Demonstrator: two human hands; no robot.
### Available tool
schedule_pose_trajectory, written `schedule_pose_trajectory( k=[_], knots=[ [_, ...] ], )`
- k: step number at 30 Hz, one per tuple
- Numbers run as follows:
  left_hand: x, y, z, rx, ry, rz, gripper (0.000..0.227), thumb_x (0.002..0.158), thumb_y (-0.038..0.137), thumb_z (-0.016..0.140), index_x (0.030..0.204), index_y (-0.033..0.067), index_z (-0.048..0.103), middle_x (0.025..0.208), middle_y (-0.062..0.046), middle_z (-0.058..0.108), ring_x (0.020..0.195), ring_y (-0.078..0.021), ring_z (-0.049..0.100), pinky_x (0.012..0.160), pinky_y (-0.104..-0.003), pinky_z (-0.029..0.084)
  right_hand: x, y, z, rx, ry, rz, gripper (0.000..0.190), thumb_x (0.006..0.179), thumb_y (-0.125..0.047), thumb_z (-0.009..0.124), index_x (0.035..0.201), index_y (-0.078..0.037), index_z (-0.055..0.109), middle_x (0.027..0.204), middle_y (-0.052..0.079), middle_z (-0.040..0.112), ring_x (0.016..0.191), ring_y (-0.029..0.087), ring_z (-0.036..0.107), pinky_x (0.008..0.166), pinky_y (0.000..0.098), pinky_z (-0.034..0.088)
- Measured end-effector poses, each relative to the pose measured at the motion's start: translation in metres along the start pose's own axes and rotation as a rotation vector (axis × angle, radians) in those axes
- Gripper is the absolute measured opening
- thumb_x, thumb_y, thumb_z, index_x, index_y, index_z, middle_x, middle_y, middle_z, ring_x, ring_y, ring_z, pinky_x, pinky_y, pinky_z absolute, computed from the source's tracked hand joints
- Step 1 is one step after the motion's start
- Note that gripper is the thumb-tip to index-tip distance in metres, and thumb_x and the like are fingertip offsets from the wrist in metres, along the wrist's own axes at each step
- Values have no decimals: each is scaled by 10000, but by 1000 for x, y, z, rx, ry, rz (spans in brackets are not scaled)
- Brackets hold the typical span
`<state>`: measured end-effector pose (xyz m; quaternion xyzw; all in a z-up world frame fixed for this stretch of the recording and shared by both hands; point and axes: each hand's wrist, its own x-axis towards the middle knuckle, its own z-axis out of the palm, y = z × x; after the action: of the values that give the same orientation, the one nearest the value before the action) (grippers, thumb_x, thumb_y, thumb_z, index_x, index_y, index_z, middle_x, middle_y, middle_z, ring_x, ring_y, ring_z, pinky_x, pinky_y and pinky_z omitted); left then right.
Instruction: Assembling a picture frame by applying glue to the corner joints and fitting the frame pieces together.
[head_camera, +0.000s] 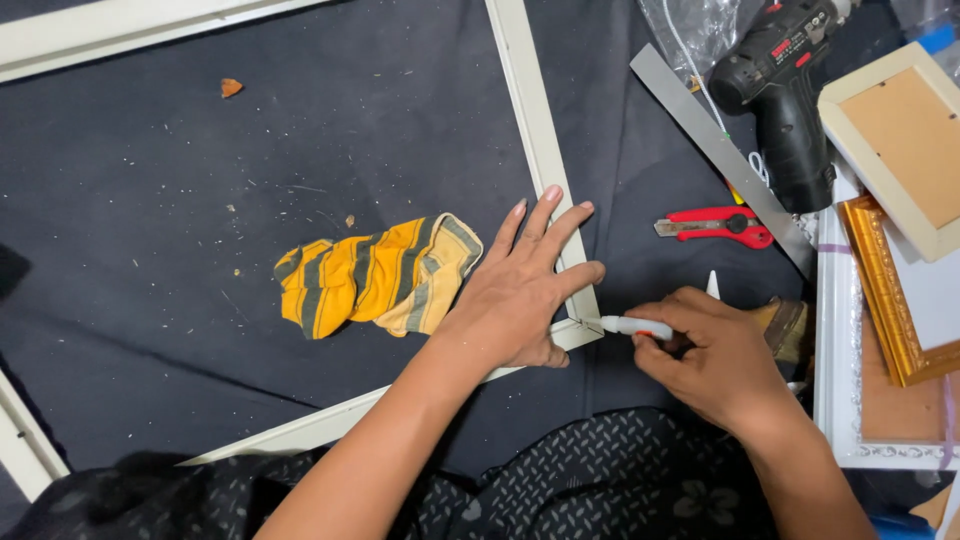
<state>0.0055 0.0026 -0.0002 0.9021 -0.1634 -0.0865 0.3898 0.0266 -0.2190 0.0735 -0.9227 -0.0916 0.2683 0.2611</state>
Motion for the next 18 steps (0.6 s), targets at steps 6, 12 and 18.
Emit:
schedule_pose_trajectory(
  k=[6, 12, 18],
  knots=[
    [1, 1, 1, 10, 1, 10, 983, 281, 340, 996, 1201, 201, 682, 1614, -150, 295, 1539, -400, 131, 1239, -560, 141, -1, 3, -2, 23, 23, 40, 259, 731, -48, 767, 978, -86, 834, 756, -26, 645, 560, 104, 485, 511, 225, 376],
    [3, 1, 1, 13, -36, 0, 974, 303, 367, 1013, 1200, 201, 671, 1626, -158, 277, 1542, -407, 98, 1236, -573, 118, -1, 3, 1, 42, 23, -32, 235, 734, -69, 780, 962, -102, 825, 748, -37, 637, 516, 88, 480, 473, 215, 363],
    [2, 1, 1, 8, -38, -1, 987, 302, 360, 1012, 1215, 201, 673, 1627, -156, 272, 1541, -407, 105, 1233, -575, 128, -2, -5, 0, 18, 40, -73, 227, 725, -60, 783, 948, -86, 815, 758, -35, 666, 496, 94, 472, 462, 223, 370]
  ],
)
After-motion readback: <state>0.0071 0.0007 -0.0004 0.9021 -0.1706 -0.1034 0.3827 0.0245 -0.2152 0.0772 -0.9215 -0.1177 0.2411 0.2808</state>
